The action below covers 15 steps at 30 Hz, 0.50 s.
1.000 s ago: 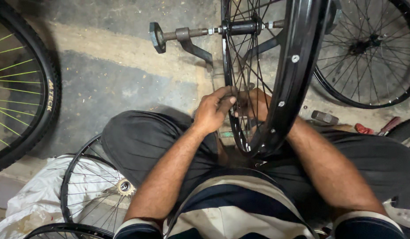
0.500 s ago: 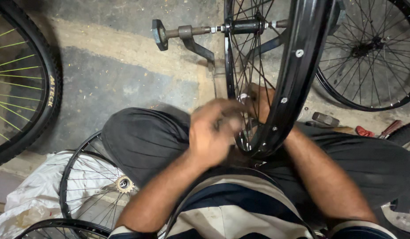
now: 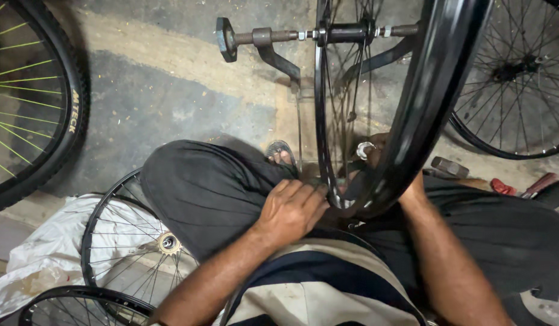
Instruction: The person sits on the floor in front of a bicycle wheel mounted in a truing stand and uses a spoke wrench to turn spoke nipples at the rim, working around the rim to adjust spoke tension and true the wheel. They rotate the wheel between adjustments and continue tightening spokes around the rim.
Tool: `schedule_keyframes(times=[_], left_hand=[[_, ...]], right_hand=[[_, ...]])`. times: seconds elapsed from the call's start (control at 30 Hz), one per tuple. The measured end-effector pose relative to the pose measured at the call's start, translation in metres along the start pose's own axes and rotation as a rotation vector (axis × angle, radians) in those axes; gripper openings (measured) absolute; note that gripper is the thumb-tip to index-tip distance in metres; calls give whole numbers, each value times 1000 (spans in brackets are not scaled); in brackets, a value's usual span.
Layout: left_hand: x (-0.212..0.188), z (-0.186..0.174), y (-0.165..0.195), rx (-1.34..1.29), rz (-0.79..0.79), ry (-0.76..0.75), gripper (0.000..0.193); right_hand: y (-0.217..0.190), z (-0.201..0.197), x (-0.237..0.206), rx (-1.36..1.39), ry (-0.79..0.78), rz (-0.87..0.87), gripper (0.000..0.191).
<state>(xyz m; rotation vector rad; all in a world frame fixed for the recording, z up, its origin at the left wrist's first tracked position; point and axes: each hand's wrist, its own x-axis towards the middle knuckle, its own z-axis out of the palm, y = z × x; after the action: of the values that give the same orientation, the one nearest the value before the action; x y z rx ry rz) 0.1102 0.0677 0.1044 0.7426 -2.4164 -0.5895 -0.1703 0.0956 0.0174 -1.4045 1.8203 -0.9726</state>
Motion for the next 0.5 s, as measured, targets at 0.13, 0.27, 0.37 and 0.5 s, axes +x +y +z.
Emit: schedule_keyframes(times=[0.13,0.27,0.37,0.5], left_hand=[[-10,8,1,-9,2,45,31],[-7,4,3,10,8,57,30],[-5,1,4,-2,9,57,29],[-4,0,4,2,12,69,28]], right_hand=[[4,5,0,-187,-3,195,27],[5,4,1,-123,-22,154,28],[11,6,1,-61,-13,153,28],[28,7,-1,-247,-39,253,27]])
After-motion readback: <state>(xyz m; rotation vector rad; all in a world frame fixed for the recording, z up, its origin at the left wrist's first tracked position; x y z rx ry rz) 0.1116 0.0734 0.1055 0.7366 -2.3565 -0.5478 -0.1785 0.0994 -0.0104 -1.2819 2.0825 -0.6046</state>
